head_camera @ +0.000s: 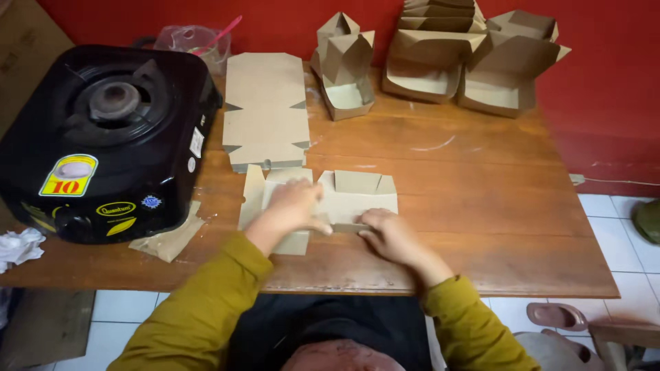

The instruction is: The person folds cardboard sheets by hand into small boxes on a wooden table.

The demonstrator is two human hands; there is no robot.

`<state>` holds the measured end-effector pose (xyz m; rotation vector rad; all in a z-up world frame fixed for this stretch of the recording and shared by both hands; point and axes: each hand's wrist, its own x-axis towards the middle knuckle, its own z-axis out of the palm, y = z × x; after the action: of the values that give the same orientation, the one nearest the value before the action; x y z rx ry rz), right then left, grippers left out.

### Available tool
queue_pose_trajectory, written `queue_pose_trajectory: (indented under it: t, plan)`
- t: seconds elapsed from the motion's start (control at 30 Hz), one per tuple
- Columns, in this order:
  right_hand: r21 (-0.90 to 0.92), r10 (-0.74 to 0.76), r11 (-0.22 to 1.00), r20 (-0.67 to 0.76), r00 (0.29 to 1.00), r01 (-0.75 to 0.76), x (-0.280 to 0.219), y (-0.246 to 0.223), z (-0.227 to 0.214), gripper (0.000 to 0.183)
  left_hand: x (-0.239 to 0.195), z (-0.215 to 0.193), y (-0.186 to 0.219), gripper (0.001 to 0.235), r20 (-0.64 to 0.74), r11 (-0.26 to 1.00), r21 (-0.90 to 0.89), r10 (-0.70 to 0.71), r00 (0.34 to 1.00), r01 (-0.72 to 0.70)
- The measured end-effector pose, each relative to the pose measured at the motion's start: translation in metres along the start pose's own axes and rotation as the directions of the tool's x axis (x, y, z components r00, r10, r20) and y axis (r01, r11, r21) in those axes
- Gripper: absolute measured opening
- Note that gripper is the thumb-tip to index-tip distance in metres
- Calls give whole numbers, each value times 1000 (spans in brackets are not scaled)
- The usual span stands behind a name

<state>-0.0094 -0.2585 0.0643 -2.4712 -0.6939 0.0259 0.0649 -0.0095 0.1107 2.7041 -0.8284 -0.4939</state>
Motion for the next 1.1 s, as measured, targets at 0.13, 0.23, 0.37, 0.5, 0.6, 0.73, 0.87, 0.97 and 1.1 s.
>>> queue_pose_trajectory:
  t: [0.13, 0.23, 0.37, 0.5, 0.6, 0.73, 0.87, 0.97, 1.1]
  plan:
    - [-36, -55, 998, -93, 994, 51, -21, -5, 4, 4, -7, -32, -4, 56, -106, 986, -34, -166, 980, 163]
    - [-38, -75, 997, -178, 981, 70, -33, -6, 8, 7, 2, -30, -27, 55, -187, 977, 52, -194, 963, 207]
    - [-18, -126, 992, -261, 957, 126, -43, -10, 11, 5, 6, -41, -35, 57, 73, 954, 43, -299, 951, 296]
    - [-21, -206, 977, -311, 928, 210, -45, -16, 9, 7, 28, -29, -71, 65, 252, 972, -94, -184, 950, 214]
    - [-13, -232, 972, -261, 937, 237, -45, -18, 1, 7, 23, -28, -68, 50, 205, 959, -226, -122, 971, 168]
    - [252, -169, 948, -109, 979, 192, -30, -44, -40, 35, 22, -17, -63, 38, 116, 963, -237, -104, 988, 129]
    - [102, -100, 989, -72, 992, 107, 7, -61, -75, 33, 11, -16, -28, 37, 45, 982, -183, -37, 998, 45]
    - [-257, 29, 966, 41, 999, -18, 48, -45, -65, 44, 6, -11, -11, 39, -6, 984, -178, 5, 1000, -6]
    - [-261, 302, 941, 368, 880, -214, 87, 1, -35, 33, 7, 0, -9, 42, -88, 987, -155, 37, 995, -50]
